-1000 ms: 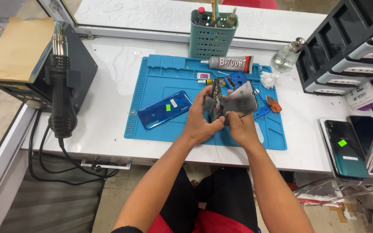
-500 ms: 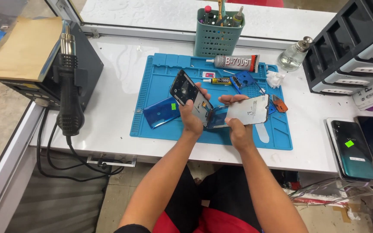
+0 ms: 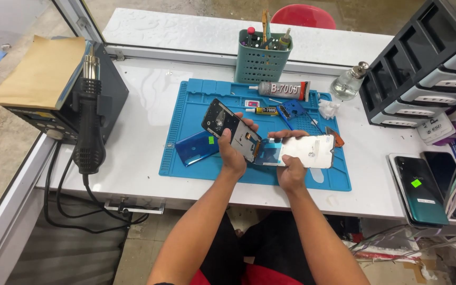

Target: Inspecting and manipulating internal components of a disassembled smartphone at a repair bench.

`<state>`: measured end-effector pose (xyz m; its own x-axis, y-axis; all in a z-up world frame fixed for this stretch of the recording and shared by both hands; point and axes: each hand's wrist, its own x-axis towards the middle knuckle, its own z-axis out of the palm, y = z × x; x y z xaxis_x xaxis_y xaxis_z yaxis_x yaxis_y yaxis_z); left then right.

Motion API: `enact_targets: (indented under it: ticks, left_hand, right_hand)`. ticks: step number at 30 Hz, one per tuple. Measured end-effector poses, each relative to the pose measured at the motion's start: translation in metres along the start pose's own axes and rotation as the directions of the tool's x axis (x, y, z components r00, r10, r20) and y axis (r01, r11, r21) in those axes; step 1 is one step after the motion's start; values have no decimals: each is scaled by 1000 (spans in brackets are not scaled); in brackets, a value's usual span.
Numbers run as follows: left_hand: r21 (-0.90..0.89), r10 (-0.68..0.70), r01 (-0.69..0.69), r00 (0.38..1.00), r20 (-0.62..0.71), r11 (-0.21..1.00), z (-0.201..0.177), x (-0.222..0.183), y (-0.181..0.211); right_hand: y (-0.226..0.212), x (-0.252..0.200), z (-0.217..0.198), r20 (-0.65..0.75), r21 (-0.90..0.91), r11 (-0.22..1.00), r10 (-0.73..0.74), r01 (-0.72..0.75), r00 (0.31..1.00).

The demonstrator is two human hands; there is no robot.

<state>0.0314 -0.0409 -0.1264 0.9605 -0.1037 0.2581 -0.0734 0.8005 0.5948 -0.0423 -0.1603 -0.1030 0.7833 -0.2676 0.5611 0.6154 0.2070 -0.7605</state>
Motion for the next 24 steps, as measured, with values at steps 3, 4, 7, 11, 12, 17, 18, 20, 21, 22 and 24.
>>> enact_targets:
  ticks: [3,4,7,11,12,17,18,20,21,22,24]
  left_hand:
    - [133,173,-192,975,141,972,8,1,2]
    - [137,170,-189,975,140,972,9,-1,2]
    - [127,207,-233,959,192,964,12,-6,-1]
    - [187,247,-298,935,253,936,12,-6,-8]
    - [217,260,-324,925,276,921,11,-6,-10]
    - [301,288,-386,902,322,872,16,-8,-2]
    - [319,294,-393,902,315,862,15,-9,-2]
    - [336,293,-397,901,319,854,16,-11,-2]
    - [355,290,-399,901,322,846,16,-12,-2]
    - [355,290,-399,901,323,845,17,-14,-2]
    - [400,273,-391,907,320,829,19,-18,-3]
  right_hand:
    - [-6,2,10,95,-245,962,-102,123,990]
    - [-5,4,10,91,-243,963,-100,119,991]
    - [3,6,5,149,-325,921,-172,213,974]
    - [20,4,-7,197,-297,920,-203,256,959]
    - [23,3,-8,194,-292,914,-234,283,953]
    - [23,-2,0,131,-304,906,-267,295,955]
    - [23,-3,2,96,-259,921,-274,289,957]
    - [23,-4,3,90,-297,913,-264,279,960]
    - [23,-5,3,82,-334,904,-254,266,964]
    - [25,-6,2,81,-334,904,-254,267,964]
    - [29,-8,-2,123,-353,904,-213,243,969]
